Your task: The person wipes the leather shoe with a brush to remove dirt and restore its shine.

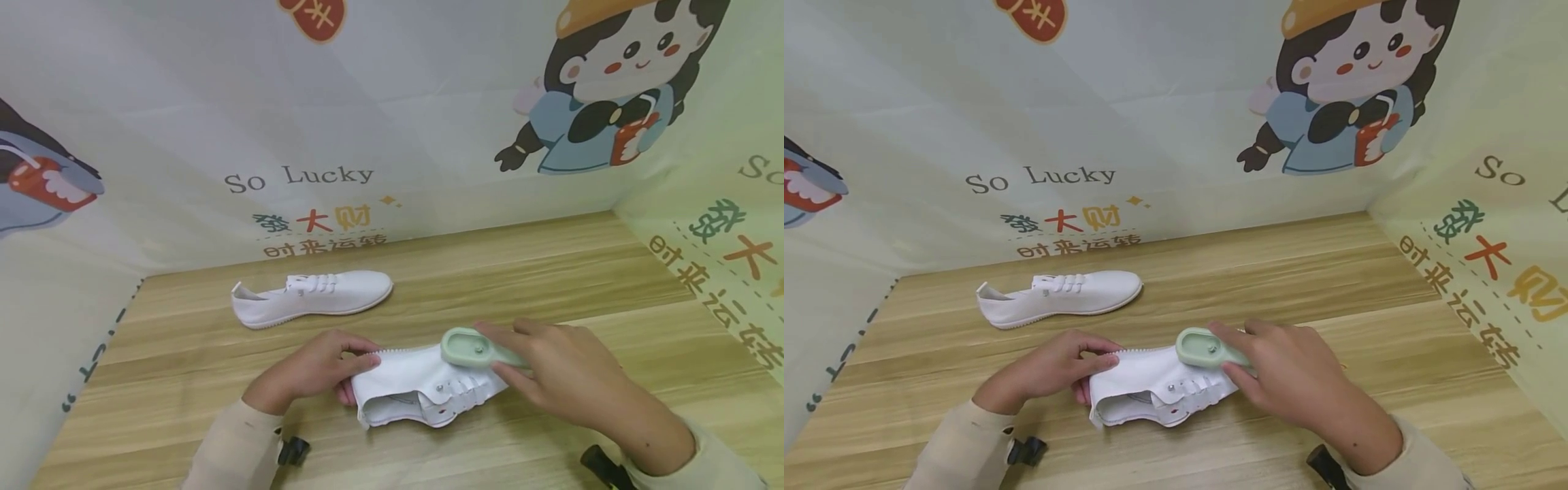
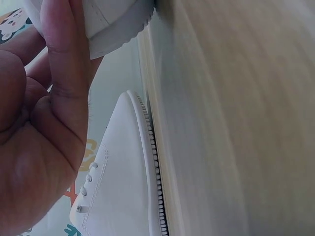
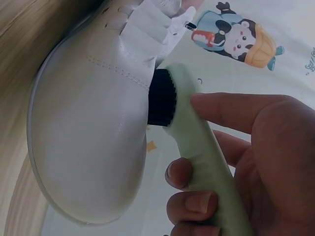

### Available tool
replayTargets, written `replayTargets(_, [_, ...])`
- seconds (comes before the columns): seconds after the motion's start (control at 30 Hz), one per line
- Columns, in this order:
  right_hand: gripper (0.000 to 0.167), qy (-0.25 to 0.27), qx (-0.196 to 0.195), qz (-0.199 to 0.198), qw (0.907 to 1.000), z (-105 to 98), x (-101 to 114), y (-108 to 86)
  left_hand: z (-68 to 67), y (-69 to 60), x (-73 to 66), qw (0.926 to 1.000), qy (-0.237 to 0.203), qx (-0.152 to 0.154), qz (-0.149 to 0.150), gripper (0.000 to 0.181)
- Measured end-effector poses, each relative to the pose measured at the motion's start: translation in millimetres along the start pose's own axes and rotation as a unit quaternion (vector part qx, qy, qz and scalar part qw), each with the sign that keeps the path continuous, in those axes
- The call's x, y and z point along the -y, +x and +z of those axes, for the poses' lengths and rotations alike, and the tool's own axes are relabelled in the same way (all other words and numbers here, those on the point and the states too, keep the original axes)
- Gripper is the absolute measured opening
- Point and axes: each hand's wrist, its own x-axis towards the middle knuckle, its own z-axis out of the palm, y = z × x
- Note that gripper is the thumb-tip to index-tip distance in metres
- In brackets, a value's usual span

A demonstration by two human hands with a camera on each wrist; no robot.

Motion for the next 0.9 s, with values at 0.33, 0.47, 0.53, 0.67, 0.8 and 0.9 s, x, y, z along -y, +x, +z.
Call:
replayTargets(0.33, [0.048,0.001,0.024,-0.04,0.9989,14,23,10.8,1.7,0.8,-1.1,0.9999,0.007,0.005,0.008,0.027])
replayTargets(0.47, [0.048,-0.002,0.03,-0.054,0.9981,22,37,15.8,2.2,2.0,-2.3,0.9999,0.007,0.003,0.008,0.026])
replayTargets(0.53, [0.049,-0.002,0.031,-0.061,0.9976,26,44,17.2,2.0,2.1,-2.8,1.0,0.006,0.003,0.007,0.026])
replayTargets(0.67, [0.051,-0.002,0.021,-0.066,0.9976,31,50,17.2,1.8,1.1,-2.8,1.0,0.001,0.005,0.003,0.026])
replayTargets(0.8, [0.05,-0.001,0.015,-0.053,0.9985,29,46,13.5,2.1,-0.5,-2.7,1.0,0.001,0.004,0.0,0.027])
replayTargets(0.9, [0.049,0.006,0.019,-0.036,0.9992,25,38,9.1,1.7,-2.2,-2.1,1.0,0.006,0.0,0.002,0.028])
